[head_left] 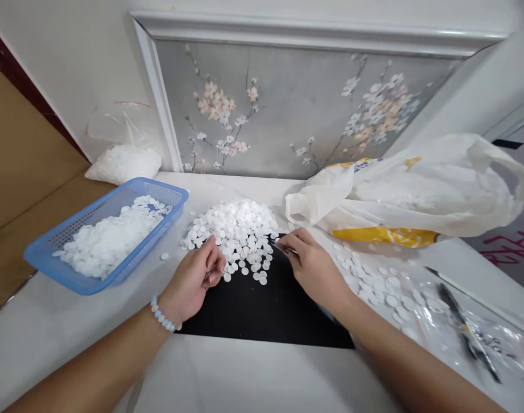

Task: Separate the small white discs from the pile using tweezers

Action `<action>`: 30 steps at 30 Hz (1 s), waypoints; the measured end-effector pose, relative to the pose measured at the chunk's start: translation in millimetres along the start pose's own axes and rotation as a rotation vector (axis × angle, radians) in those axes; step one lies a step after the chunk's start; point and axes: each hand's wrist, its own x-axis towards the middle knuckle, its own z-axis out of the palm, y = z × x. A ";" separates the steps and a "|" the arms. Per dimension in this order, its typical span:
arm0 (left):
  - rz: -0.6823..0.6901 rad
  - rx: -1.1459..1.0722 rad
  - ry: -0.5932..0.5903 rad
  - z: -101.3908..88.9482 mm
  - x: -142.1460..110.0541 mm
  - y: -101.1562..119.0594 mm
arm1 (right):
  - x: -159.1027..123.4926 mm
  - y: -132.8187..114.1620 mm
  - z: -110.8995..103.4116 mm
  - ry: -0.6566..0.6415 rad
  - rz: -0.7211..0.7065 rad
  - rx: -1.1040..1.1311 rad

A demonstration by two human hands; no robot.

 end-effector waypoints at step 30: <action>0.381 1.056 0.000 -4.2 -1.1 -2.9 | -0.5 -0.2 10.2 -0.274 -0.199 0.052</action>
